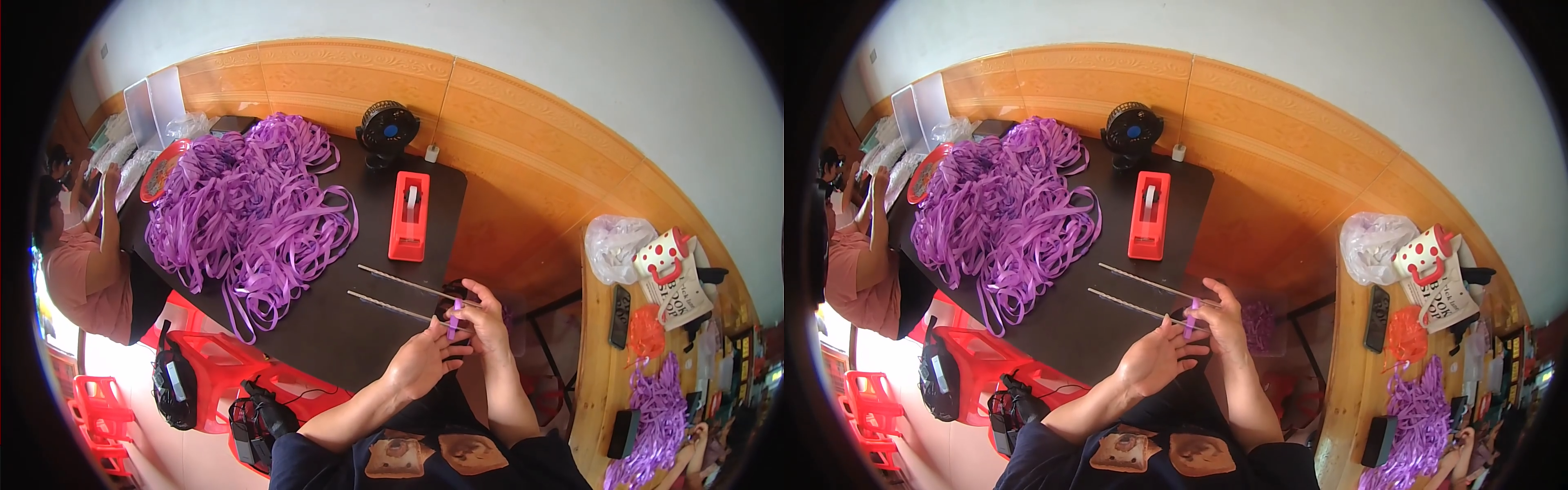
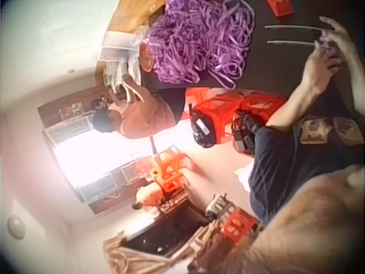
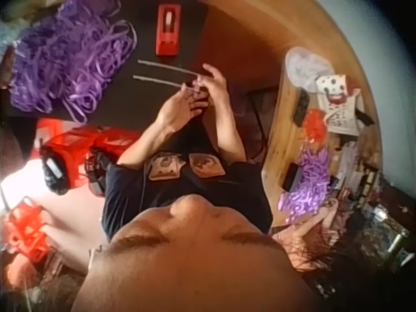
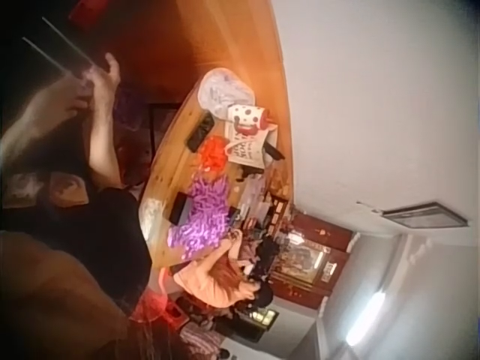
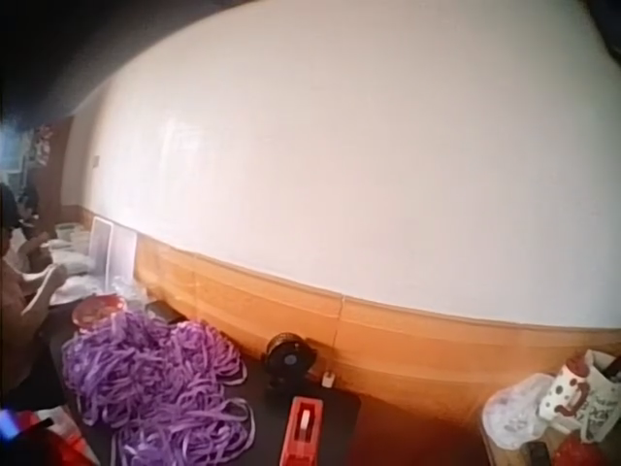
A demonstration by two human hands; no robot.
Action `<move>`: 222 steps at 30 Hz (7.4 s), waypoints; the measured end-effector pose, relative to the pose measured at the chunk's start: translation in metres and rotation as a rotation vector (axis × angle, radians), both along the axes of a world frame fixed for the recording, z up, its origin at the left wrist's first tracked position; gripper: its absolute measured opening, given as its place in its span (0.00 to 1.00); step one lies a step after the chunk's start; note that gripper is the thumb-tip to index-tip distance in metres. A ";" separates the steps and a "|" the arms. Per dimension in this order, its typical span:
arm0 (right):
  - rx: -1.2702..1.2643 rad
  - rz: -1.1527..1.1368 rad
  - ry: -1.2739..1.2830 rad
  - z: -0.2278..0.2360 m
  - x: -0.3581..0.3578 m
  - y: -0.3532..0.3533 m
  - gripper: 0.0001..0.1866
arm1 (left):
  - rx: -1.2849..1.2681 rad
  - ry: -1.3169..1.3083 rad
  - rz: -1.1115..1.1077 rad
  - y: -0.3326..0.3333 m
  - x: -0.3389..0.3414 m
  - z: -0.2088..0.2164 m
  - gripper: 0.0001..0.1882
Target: Manually tie purple ribbons into small bows using a metal guide tool.
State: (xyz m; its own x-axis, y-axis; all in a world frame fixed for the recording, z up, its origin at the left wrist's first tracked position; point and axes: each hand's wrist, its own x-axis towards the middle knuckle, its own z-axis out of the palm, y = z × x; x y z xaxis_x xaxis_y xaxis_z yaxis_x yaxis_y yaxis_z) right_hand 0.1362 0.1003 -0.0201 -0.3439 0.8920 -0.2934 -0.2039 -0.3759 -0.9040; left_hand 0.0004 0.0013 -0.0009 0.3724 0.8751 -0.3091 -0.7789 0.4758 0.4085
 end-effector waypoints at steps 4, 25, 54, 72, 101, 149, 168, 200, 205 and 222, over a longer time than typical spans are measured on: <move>0.034 -0.058 0.030 0.003 0.006 0.003 0.38 | -0.009 0.016 -0.003 0.001 0.000 0.001 0.32; 1.069 0.876 -1.153 0.071 -0.025 0.035 0.04 | -0.031 0.001 0.013 0.000 0.000 0.003 0.22; 0.894 0.744 -0.526 0.036 0.010 0.051 0.02 | 0.020 0.021 0.037 -0.003 0.000 -0.002 0.16; 0.412 0.451 0.372 -0.024 0.030 0.047 0.24 | 0.017 -0.026 0.021 -0.003 -0.001 -0.001 0.20; -0.088 0.214 0.736 -0.051 -0.007 0.002 0.19 | 0.995 -0.168 -0.532 -0.072 0.011 0.109 0.29; 0.587 -0.043 -0.720 -0.129 0.074 -0.084 0.11 | 0.862 2.426 0.313 0.052 -0.185 0.009 0.10; 0.305 -0.392 -0.333 -0.080 0.106 -0.105 0.05 | 0.950 0.580 0.638 0.093 -0.254 0.341 0.13; 0.239 -0.374 -0.296 -0.089 0.107 -0.107 0.04 | 0.711 0.925 0.963 0.107 -0.317 0.310 0.13; 0.236 -0.413 -0.333 -0.077 0.102 -0.106 0.04 | 1.084 0.790 0.991 0.090 -0.301 0.328 0.13; 0.582 -0.001 -0.048 0.078 0.002 -0.079 0.06 | 1.136 0.992 0.682 0.063 -0.242 0.347 0.14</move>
